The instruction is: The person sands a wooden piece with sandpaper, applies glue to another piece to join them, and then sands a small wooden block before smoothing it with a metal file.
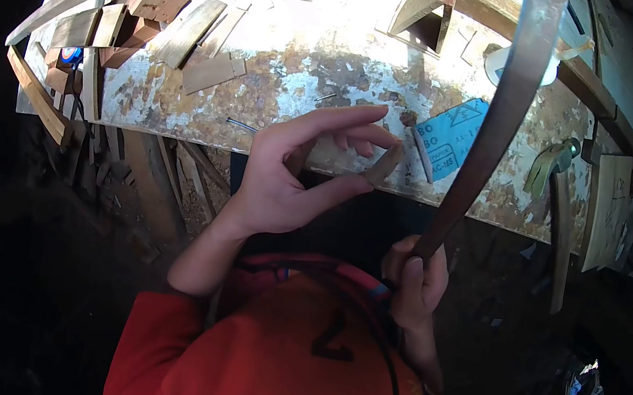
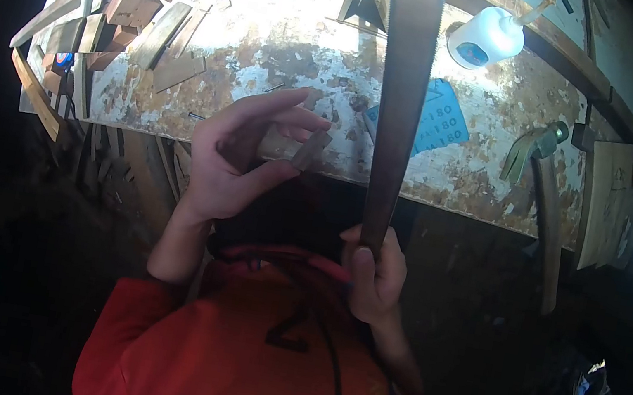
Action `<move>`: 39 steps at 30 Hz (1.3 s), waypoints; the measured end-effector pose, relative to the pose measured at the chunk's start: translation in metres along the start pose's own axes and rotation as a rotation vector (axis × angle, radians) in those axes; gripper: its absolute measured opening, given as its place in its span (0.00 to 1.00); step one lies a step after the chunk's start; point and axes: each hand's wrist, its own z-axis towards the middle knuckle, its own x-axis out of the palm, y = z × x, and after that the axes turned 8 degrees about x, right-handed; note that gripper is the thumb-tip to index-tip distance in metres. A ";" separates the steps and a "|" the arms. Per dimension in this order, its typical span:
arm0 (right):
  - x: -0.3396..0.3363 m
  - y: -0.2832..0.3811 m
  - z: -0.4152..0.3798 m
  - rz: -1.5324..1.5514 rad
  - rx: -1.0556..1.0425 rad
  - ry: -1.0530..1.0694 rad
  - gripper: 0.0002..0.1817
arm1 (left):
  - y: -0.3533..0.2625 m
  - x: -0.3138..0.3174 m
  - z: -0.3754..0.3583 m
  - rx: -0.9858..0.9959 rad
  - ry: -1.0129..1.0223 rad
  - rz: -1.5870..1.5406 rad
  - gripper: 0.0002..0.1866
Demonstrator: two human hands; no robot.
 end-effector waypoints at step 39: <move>0.023 0.005 0.027 -0.326 0.138 -0.005 0.17 | -0.008 -0.014 0.020 0.198 0.028 0.816 0.21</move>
